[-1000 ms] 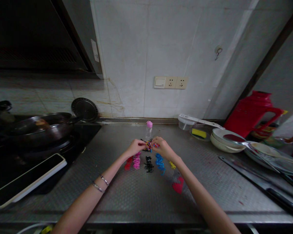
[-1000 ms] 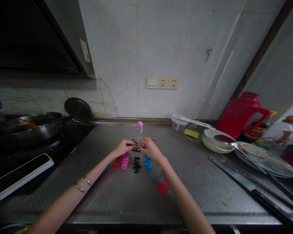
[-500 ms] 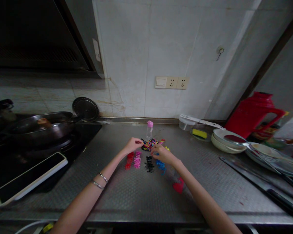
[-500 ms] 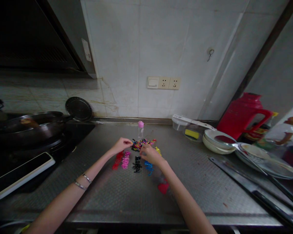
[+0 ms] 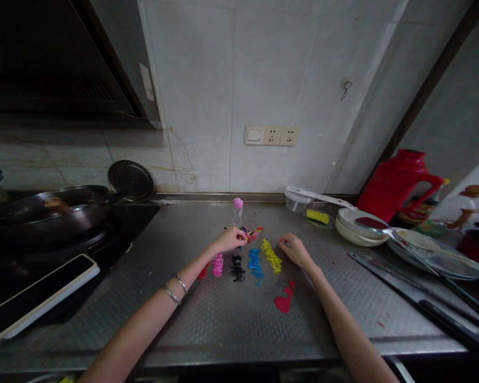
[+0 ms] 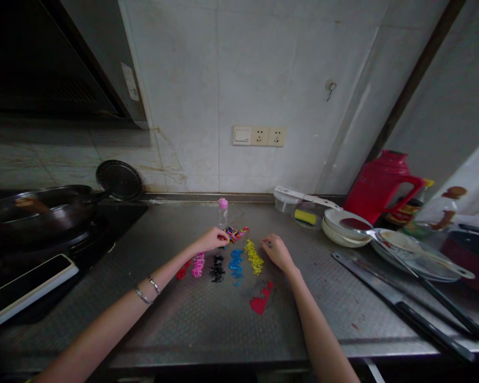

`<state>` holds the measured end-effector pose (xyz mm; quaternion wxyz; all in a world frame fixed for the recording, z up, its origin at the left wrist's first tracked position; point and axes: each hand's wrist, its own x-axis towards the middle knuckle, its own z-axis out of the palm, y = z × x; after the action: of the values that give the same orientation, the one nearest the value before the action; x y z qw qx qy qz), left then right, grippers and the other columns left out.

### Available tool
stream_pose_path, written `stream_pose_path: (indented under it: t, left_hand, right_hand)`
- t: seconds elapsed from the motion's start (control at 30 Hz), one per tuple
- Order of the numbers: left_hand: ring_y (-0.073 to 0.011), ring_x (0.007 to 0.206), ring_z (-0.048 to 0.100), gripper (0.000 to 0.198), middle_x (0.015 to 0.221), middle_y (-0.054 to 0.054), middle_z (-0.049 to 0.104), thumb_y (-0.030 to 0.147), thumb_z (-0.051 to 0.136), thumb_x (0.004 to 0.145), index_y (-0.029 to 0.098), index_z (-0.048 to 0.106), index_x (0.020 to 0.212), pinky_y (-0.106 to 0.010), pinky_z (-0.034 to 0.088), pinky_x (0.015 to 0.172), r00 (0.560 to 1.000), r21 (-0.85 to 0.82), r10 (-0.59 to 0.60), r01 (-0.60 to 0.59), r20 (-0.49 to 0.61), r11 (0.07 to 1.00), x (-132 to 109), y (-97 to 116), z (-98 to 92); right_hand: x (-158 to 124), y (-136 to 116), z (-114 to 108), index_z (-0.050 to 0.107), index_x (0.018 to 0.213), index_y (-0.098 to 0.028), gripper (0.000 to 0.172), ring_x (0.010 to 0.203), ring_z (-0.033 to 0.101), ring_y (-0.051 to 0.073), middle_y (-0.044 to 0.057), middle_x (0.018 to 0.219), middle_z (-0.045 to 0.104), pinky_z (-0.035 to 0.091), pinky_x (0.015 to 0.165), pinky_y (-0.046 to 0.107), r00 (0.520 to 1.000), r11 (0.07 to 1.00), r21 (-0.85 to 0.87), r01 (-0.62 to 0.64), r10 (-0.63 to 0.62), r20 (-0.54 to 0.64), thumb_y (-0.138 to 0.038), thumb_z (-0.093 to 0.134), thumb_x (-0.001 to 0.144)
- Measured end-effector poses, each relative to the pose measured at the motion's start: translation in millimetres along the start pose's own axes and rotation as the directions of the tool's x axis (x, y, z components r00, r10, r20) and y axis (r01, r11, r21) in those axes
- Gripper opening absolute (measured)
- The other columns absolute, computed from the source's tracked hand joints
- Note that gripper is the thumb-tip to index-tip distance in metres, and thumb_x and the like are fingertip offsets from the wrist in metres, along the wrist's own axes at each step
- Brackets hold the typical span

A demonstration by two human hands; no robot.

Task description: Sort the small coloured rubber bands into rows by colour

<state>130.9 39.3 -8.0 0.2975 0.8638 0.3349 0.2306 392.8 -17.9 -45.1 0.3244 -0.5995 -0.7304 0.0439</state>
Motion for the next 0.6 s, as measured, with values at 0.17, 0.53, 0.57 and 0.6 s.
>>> stream_pose_path:
  t: [0.17, 0.53, 0.57, 0.6]
  left_hand:
    - [-0.0116, 0.059, 0.055, 0.019, 0.070, -0.003, 0.067, 0.018, 0.054, 0.066, 0.014, 0.070, 0.075, -0.019, 0.037, 0.056, 0.990, 0.183, 0.059, -0.082, 0.130, 0.980, 25, 27, 21.1]
    - [-0.0132, 0.060, 0.057, 0.016, 0.070, -0.004, 0.068, 0.020, 0.058, 0.062, 0.020, 0.071, 0.071, -0.020, 0.040, 0.058, 0.988, 0.343, -0.014, -0.041, 0.155, 0.938, 51, 57, 42.4]
    - [-0.0133, 0.060, 0.057, 0.016, 0.070, -0.004, 0.068, 0.020, 0.058, 0.062, 0.019, 0.071, 0.071, -0.020, 0.041, 0.058, 0.988, 0.337, -0.018, -0.035, 0.152, 0.941, 51, 57, 41.3]
    - [-0.0134, 0.060, 0.057, 0.016, 0.070, -0.004, 0.068, 0.020, 0.058, 0.062, 0.019, 0.071, 0.072, -0.021, 0.041, 0.058, 0.989, 0.326, -0.022, -0.028, 0.147, 0.945, 50, 55, 39.8]
  right_hand:
    - [-4, 10, 0, 0.063, 0.081, -0.016, 0.021, 0.078, 0.053, 0.017, 0.006, 0.080, 0.060, 0.039, 0.075, 0.028, 0.999, 0.999, -0.044, -0.026, 0.024, -0.037, -0.026, 0.045, 0.076]
    - [-7, 12, -4, 0.062, 0.081, -0.016, 0.019, 0.082, 0.051, 0.017, 0.006, 0.082, 0.058, 0.038, 0.076, 0.028, 0.999, 0.996, -0.087, -0.007, 0.003, -0.046, -0.025, 0.045, 0.078]
    - [-7, 12, -4, 0.062, 0.081, -0.016, 0.020, 0.083, 0.051, 0.017, 0.006, 0.083, 0.058, 0.038, 0.077, 0.028, 0.999, 0.996, -0.087, -0.006, 0.002, -0.045, -0.025, 0.045, 0.078]
    - [-7, 11, -4, 0.062, 0.082, -0.016, 0.020, 0.083, 0.050, 0.017, 0.006, 0.083, 0.058, 0.038, 0.077, 0.028, 0.999, 0.996, -0.088, -0.006, 0.002, -0.045, -0.025, 0.045, 0.078]
